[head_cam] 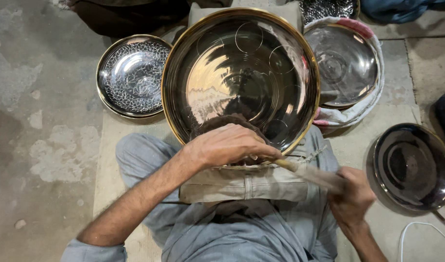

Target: The person sits on the floor and uses a wooden mallet to hammer a small metal punch against the interior surface of a large silver bowl. They repeatedly strike the punch to create a pattern of small indentations on the bowl's surface.

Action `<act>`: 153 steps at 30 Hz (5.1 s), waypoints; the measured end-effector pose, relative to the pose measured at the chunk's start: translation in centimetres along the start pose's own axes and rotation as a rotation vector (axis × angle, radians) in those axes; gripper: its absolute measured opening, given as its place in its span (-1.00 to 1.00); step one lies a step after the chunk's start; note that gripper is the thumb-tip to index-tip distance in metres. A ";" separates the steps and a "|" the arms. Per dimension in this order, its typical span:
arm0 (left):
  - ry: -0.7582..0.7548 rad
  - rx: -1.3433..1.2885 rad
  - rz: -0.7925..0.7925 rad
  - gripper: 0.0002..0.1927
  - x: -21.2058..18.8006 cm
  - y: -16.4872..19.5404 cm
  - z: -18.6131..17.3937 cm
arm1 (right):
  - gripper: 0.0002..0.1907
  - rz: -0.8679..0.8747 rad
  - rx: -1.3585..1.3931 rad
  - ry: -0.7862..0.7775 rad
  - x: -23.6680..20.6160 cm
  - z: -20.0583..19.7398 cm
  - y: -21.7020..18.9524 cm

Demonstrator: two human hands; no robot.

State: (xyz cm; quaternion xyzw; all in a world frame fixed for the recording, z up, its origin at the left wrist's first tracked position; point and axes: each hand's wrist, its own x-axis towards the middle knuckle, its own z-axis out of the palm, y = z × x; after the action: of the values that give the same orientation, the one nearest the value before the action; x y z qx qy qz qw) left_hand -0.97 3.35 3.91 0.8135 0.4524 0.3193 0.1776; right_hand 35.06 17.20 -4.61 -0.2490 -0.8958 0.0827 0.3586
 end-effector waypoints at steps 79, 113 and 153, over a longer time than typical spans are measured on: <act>0.801 -0.243 -0.671 -0.40 -1.2 1.0 5.5 | -0.27 0.065 -0.248 -0.459 16.3 -8.1 -5.8; 0.884 -0.292 -0.647 -0.42 -0.6 1.5 6.6 | -0.35 -0.458 -0.759 -0.657 27.1 -7.0 -11.9; 0.373 -0.341 -0.443 -0.42 -0.4 0.5 3.1 | -0.21 0.098 0.081 -0.263 15.2 -5.8 -5.3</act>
State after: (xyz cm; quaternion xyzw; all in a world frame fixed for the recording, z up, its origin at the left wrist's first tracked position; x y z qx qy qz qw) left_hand 1.31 2.78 1.80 0.5816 0.5830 0.4875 0.2903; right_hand 27.57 20.15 10.47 -0.2651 -0.9178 0.1680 0.2433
